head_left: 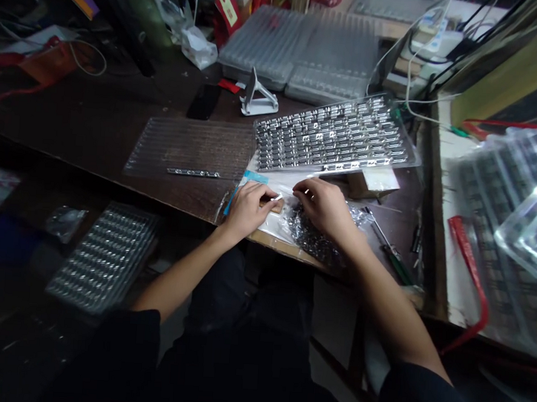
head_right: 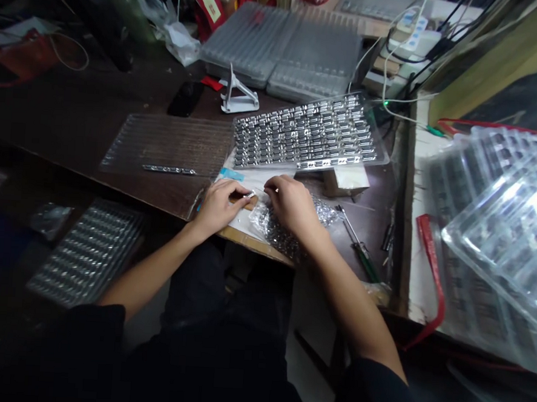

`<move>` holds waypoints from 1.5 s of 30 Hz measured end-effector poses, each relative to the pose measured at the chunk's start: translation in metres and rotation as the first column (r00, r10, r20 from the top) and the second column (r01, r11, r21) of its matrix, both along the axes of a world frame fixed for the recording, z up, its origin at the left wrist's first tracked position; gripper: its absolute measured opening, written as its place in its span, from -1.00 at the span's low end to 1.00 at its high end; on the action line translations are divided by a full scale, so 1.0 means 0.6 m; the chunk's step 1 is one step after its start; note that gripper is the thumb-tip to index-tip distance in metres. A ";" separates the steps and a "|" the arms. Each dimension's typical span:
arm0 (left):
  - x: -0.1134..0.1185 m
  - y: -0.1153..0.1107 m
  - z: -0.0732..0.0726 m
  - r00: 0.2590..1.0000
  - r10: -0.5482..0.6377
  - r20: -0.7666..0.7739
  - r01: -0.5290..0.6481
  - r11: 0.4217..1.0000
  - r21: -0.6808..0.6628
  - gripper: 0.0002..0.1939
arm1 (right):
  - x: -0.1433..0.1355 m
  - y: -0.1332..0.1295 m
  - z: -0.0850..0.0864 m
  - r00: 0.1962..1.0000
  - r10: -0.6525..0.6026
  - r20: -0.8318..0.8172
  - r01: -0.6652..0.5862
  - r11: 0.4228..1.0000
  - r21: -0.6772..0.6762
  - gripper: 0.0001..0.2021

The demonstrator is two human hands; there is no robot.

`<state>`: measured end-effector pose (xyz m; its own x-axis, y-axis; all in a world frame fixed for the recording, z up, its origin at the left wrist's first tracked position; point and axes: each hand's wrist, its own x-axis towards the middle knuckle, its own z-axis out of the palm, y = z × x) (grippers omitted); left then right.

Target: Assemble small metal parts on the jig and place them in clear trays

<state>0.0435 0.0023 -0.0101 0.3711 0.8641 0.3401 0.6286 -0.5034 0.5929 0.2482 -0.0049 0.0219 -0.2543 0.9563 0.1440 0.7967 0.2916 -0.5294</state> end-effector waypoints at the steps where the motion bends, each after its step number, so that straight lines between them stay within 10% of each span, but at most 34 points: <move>1: 0.000 0.000 0.000 1.000 -0.003 0.012 0.003 1.000 0.001 -0.92 | -0.001 0.002 -0.002 1.000 -0.019 -0.001 0.019 1.000 0.003 -0.83; 13: -0.074 -0.021 0.028 0.977 0.190 0.097 -0.196 0.979 0.059 -0.73 | -0.070 -0.007 -0.016 0.934 0.315 0.168 -0.319 0.948 0.002 -0.77; 23: -0.146 0.037 0.038 0.959 0.261 -0.112 -0.248 0.961 0.121 -0.91 | -0.070 -0.010 -0.007 0.947 0.237 0.215 -0.237 0.971 -0.026 -0.78; 37: -0.152 0.068 0.030 0.933 0.279 -0.227 -0.252 0.957 0.140 -0.92 | -0.037 -0.004 0.004 0.989 0.139 0.053 -0.130 0.982 -0.137 -0.85; 45: -0.182 0.066 0.036 0.891 0.353 -0.285 -0.315 0.934 0.169 -0.93 | -0.015 0.000 0.018 0.963 0.030 0.266 0.009 0.990 -0.143 -0.83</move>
